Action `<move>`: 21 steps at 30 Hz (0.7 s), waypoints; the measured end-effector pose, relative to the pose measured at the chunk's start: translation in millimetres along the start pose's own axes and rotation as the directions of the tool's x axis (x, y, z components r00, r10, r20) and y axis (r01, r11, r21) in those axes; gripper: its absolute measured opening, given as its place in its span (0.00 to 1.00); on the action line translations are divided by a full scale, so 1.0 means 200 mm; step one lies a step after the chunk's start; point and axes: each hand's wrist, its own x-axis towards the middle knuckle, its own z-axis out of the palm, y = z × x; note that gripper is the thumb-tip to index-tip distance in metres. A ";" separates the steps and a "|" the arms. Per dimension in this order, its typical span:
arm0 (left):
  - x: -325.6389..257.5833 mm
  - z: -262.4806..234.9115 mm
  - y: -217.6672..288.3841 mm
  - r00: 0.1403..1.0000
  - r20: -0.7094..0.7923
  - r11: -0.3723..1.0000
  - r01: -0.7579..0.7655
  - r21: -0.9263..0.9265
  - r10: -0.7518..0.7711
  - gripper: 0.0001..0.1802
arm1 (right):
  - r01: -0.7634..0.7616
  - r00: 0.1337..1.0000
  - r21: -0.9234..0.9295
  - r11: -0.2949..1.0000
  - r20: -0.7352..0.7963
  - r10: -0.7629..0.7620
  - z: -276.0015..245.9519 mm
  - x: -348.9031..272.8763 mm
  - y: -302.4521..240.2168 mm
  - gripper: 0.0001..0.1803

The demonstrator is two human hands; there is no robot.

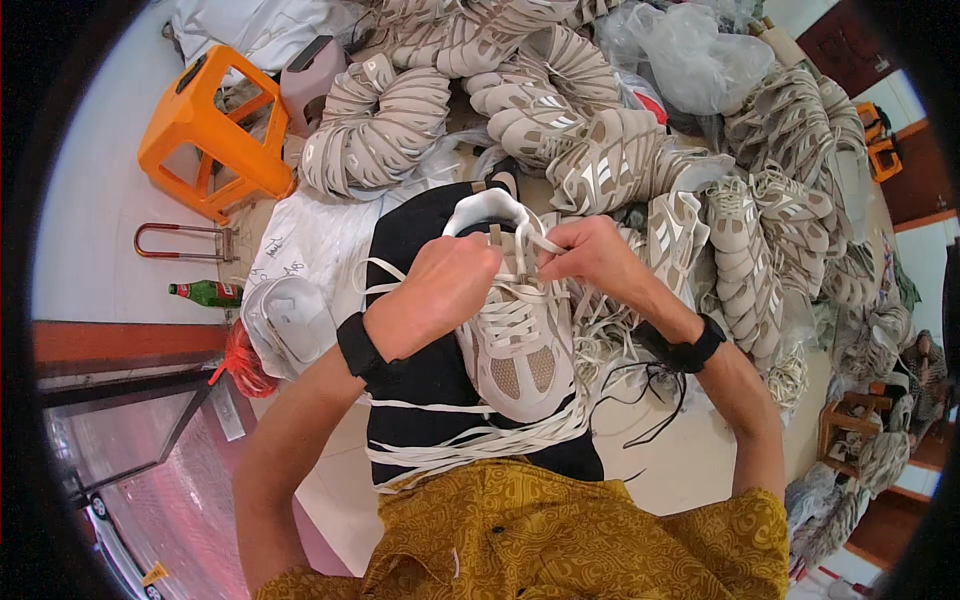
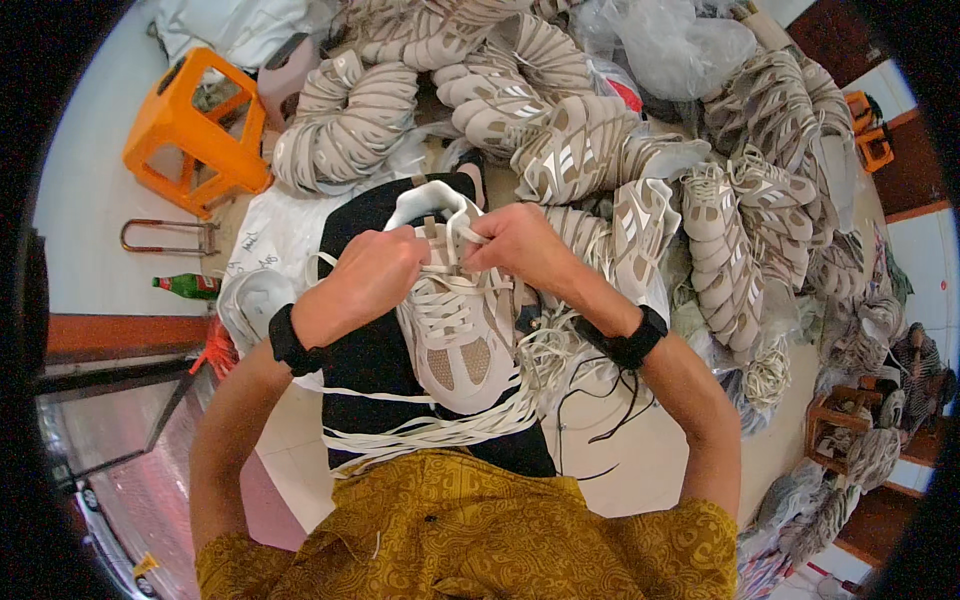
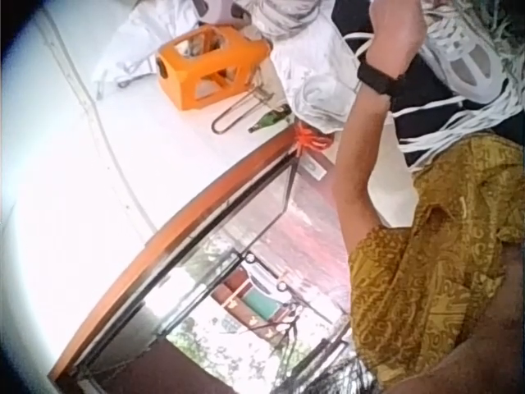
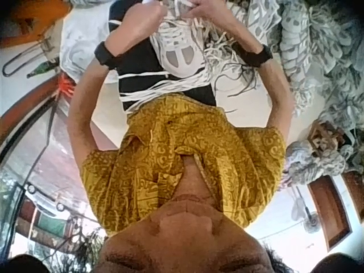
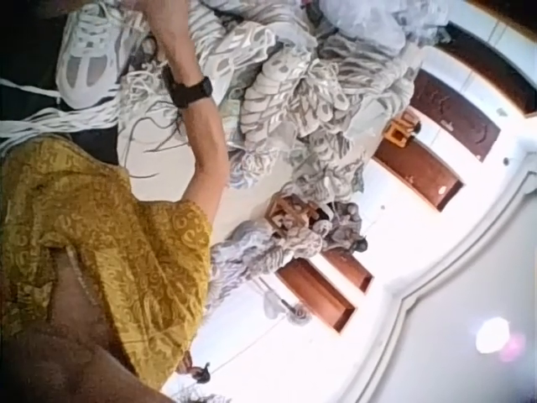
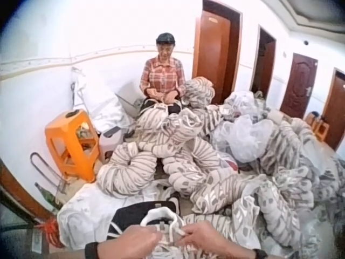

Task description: Lacing a white and beige sneaker while sitting on the floor among many other sneakers.

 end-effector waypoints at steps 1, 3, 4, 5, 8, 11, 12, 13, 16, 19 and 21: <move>0.00 0.00 0.00 1.000 0.007 1.000 -0.008 0.003 0.008 0.04 | 0.067 0.998 0.037 0.997 0.013 -0.068 0.00 -0.01 0.01 0.10; 0.01 0.00 0.00 1.000 0.019 1.000 -0.022 0.005 0.022 0.03 | 0.246 0.968 -0.246 0.938 0.007 -0.252 0.02 -0.03 0.02 0.06; 0.01 0.00 0.00 1.000 0.026 1.000 -0.002 0.001 0.002 0.04 | 0.284 0.956 -0.224 0.932 -0.007 -0.293 0.04 -0.03 0.02 0.06; 0.01 0.00 0.00 1.000 0.023 1.000 0.006 -0.010 -0.006 0.04 | 0.324 0.937 -0.435 0.840 0.025 -0.348 0.06 -0.03 0.01 0.06; 0.01 0.00 0.00 0.999 0.021 0.998 0.048 -0.051 -0.047 0.04 | 0.303 0.934 -0.692 0.655 0.078 -0.349 0.11 -0.02 -0.01 0.07; 0.01 0.00 0.01 0.996 0.028 0.995 0.083 -0.051 -0.081 0.05 | 0.249 0.953 -0.766 0.592 0.086 -0.290 0.13 -0.01 -0.02 0.06; 0.01 -0.01 0.02 0.998 0.009 0.996 0.067 -0.053 -0.066 0.05 | 0.235 0.962 -0.782 0.578 0.101 -0.254 0.13 -0.01 -0.01 0.05; 0.01 -0.01 0.03 0.995 0.020 0.993 0.096 -0.062 -0.095 0.05 | 0.247 0.955 -0.777 0.579 0.096 -0.279 0.13 -0.01 -0.01 0.05; 0.00 -0.03 0.06 0.995 -0.043 0.994 0.085 -0.067 -0.088 0.05 | 0.281 0.949 -0.736 0.616 0.117 -0.293 0.13 -0.01 0.01 0.04; 0.00 -0.04 0.08 0.986 -0.167 0.998 0.013 -0.059 -0.023 0.05 | 0.324 0.916 -0.637 0.699 0.027 -0.400 0.11 -0.01 0.03 0.03; 0.00 -0.03 0.09 0.976 -0.216 0.998 -0.016 -0.054 0.004 0.06 | 0.368 0.900 -0.580 0.727 0.026 -0.435 0.09 -0.01 0.04 0.04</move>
